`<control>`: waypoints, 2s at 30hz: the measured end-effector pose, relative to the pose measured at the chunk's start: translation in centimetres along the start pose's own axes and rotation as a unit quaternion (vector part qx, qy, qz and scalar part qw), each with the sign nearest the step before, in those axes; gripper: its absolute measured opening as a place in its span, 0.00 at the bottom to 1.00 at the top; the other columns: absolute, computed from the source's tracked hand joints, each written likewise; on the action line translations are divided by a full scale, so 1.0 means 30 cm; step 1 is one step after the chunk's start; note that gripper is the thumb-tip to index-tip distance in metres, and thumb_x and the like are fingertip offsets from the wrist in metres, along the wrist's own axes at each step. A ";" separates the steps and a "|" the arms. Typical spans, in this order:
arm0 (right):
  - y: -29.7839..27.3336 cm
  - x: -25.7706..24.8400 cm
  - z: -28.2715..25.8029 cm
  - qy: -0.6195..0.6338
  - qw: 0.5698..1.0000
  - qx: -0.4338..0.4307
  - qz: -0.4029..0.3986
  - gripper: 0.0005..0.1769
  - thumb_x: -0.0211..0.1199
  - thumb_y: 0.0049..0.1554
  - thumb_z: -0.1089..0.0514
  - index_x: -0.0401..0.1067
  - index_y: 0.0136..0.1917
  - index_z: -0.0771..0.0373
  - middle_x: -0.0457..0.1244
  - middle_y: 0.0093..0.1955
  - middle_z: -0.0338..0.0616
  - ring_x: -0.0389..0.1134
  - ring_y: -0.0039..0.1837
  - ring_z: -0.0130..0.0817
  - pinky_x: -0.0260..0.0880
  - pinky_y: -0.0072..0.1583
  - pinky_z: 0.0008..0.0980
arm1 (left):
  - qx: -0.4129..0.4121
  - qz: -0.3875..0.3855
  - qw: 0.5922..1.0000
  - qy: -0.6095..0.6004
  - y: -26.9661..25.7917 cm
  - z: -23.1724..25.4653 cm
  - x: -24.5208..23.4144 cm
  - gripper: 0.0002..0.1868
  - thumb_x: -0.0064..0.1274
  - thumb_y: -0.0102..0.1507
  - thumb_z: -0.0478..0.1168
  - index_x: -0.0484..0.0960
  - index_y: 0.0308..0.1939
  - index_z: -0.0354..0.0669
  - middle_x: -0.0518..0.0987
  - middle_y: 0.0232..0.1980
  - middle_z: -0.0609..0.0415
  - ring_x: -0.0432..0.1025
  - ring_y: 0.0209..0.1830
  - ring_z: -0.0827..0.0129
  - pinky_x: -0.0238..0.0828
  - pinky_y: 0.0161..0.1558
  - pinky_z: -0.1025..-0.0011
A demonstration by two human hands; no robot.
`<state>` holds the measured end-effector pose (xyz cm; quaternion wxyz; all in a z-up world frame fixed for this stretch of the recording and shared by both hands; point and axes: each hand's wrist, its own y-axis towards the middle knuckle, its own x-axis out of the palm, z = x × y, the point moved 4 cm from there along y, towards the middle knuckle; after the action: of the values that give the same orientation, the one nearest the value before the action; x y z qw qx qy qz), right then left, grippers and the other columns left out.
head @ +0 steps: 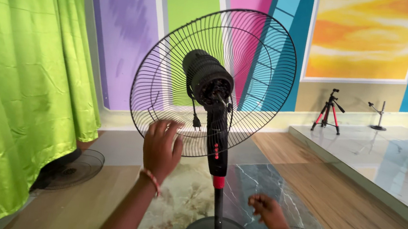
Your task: The person removes the front grill of a standing fan, then unscrews the central nut to detach the fan blades. They place the blades on the floor and use pliers to remove a metal clip from the motor shaft.
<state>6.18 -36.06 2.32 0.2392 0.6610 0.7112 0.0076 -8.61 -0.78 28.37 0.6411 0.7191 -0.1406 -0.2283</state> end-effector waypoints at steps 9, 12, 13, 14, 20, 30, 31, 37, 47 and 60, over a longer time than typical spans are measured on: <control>0.094 -0.006 -0.888 -0.247 0.923 -0.265 0.129 0.15 0.62 0.60 0.47 0.77 0.53 0.58 0.72 0.49 0.42 0.73 0.36 0.36 0.73 0.44 0.39 | 0.123 -0.001 0.985 0.119 0.430 0.056 -0.042 0.20 0.57 0.62 0.37 0.78 0.59 0.46 0.74 0.62 0.49 0.65 0.69 0.51 0.61 0.69 0.52; 0.115 -0.010 -1.104 -0.307 0.875 -0.313 0.205 0.19 0.63 0.57 0.47 0.74 0.57 0.58 0.70 0.53 0.44 0.74 0.44 0.45 0.72 0.46 0.46 | 0.115 -0.102 0.980 0.127 0.453 0.063 0.075 0.19 0.56 0.65 0.34 0.77 0.61 0.44 0.74 0.63 0.49 0.66 0.69 0.56 0.64 0.67 0.54; 0.121 -0.006 -1.158 -0.330 0.854 -0.328 0.230 0.20 0.64 0.58 0.46 0.73 0.58 0.57 0.70 0.53 0.45 0.73 0.49 0.48 0.72 0.46 0.47 | 0.121 -0.112 0.973 0.160 0.442 0.075 0.108 0.20 0.57 0.63 0.34 0.77 0.60 0.45 0.75 0.62 0.51 0.66 0.68 0.57 0.64 0.66 0.52; 0.139 -0.001 -1.201 -0.351 0.854 -0.307 0.229 0.22 0.64 0.58 0.45 0.71 0.60 0.58 0.69 0.53 0.46 0.73 0.50 0.49 0.72 0.47 0.48 | 0.129 -0.120 0.965 0.192 0.442 0.088 0.138 0.21 0.57 0.62 0.33 0.78 0.60 0.46 0.75 0.61 0.52 0.67 0.68 0.58 0.64 0.66 0.51; 0.280 0.053 -1.335 -0.486 0.810 -0.217 0.245 0.33 0.66 0.55 0.36 0.67 0.59 0.64 0.66 0.55 0.51 0.71 0.53 0.49 0.73 0.46 0.50 | 0.034 -0.138 0.972 0.185 0.463 0.098 0.202 0.28 0.53 0.61 0.37 0.73 0.66 0.46 0.73 0.64 0.51 0.64 0.71 0.55 0.61 0.67 0.53; 0.416 0.143 -1.330 -0.648 0.682 -0.197 0.276 0.39 0.66 0.48 0.23 0.70 0.50 0.61 0.67 0.42 0.40 0.71 0.41 0.37 0.65 0.41 0.39 | -0.165 0.033 0.979 0.113 0.752 -0.050 -0.035 0.31 0.55 0.64 0.54 0.70 0.67 0.46 0.82 0.53 0.48 0.79 0.50 0.52 0.76 0.46 0.57; 0.424 0.144 -1.322 -0.646 0.675 -0.213 0.287 0.38 0.67 0.47 0.23 0.70 0.49 0.60 0.66 0.40 0.39 0.70 0.40 0.37 0.64 0.40 0.39 | -0.160 0.021 0.979 0.124 0.751 -0.063 -0.047 0.23 0.55 0.66 0.55 0.75 0.59 0.48 0.83 0.47 0.50 0.79 0.45 0.54 0.75 0.43 0.58; 0.462 0.175 -1.278 -0.659 0.638 -0.264 0.298 0.33 0.64 0.55 0.28 0.71 0.45 0.62 0.67 0.37 0.40 0.70 0.36 0.34 0.64 0.34 0.33 | -0.083 0.091 0.984 0.129 0.690 -0.081 -0.100 0.16 0.58 0.67 0.55 0.86 0.35 0.48 0.83 0.31 0.52 0.78 0.29 0.53 0.72 0.28 0.57; 0.419 0.125 -1.292 -0.504 0.814 -0.186 0.223 0.33 0.62 0.57 0.33 0.73 0.46 0.70 0.71 0.40 0.54 0.74 0.44 0.47 0.74 0.45 0.43 | -0.047 0.128 0.986 0.096 0.663 -0.100 -0.103 0.14 0.58 0.67 0.53 0.84 0.37 0.49 0.84 0.35 0.55 0.78 0.31 0.54 0.72 0.28 0.57; 0.393 0.099 -1.296 -0.430 0.868 -0.135 0.208 0.37 0.58 0.59 0.29 0.75 0.48 0.69 0.70 0.44 0.58 0.73 0.49 0.53 0.74 0.51 0.48 | -0.051 0.124 0.987 0.092 0.659 -0.091 -0.120 0.13 0.56 0.67 0.53 0.84 0.39 0.50 0.84 0.35 0.57 0.79 0.30 0.58 0.72 0.27 0.60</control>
<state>3.56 -19.90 39.64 0.6015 0.6925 0.3758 -0.1321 -8.53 0.60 48.61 0.7106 0.6802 -0.1573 -0.0873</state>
